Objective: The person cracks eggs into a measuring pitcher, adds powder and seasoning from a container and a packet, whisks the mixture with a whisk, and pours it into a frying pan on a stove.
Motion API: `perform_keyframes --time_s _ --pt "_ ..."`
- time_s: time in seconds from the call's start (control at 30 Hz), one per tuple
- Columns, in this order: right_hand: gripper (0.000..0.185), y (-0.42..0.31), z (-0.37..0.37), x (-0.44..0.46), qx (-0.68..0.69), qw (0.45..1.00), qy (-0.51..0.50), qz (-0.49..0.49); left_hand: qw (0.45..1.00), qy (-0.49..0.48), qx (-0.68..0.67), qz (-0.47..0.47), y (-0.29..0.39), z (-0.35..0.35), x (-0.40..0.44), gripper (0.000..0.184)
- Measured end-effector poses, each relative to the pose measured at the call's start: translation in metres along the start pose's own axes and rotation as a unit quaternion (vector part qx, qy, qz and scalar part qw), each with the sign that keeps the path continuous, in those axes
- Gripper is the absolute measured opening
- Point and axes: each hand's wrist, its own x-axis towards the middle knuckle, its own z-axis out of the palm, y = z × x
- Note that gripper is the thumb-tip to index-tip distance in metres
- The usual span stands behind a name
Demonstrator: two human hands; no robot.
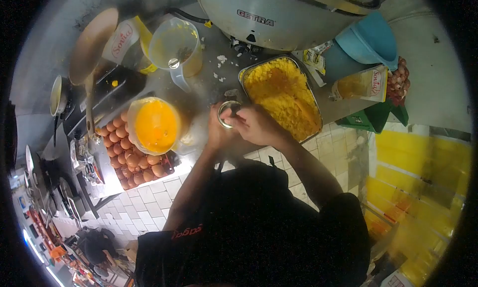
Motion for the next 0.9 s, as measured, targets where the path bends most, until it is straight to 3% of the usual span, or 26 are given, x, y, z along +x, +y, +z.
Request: perform_keyframes --time_s 0.1,0.13,0.23,0.33,0.43,0.57,0.6,0.7,0.9 --pt "0.018 0.020 0.001 0.009 0.265 0.959 0.018 0.096 0.999 0.013 -0.019 -0.045 0.005 0.001 -0.002 0.079" --pt "0.020 0.024 -0.005 0.011 0.285 0.953 0.026 0.096 0.995 0.021 -0.051 -0.080 0.012 0.001 -0.002 0.079" --pt "0.018 0.028 -0.013 0.008 0.348 0.925 0.101 0.111 0.997 0.029 -0.044 -0.059 0.011 0.001 -0.001 0.076" --pt "0.017 0.029 -0.021 0.000 0.376 0.903 0.175 0.115 0.996 0.032 -0.047 -0.063 0.015 -0.001 -0.001 0.073" --pt "0.016 0.030 -0.028 -0.006 0.384 0.885 0.238 0.118 1.000 0.008 -0.003 -0.029 0.016 -0.009 0.002 0.081" --pt "0.018 0.034 -0.028 -0.018 0.394 0.869 0.274 0.123 0.988 0.000 -0.090 -0.122 0.030 -0.018 0.003 0.081" --pt "0.018 0.034 -0.028 -0.020 0.400 0.862 0.284 0.126 0.984 -0.004 -0.095 -0.148 0.029 -0.018 0.000 0.090" --pt "0.019 0.027 -0.025 -0.025 0.410 0.850 0.309 0.119 0.979 -0.004 -0.120 -0.166 0.028 -0.019 -0.005 0.095" --pt "0.026 0.005 -0.019 -0.033 0.418 0.827 0.361 0.104 0.976 -0.047 -0.031 -0.212 0.038 -0.035 -0.015 0.107"
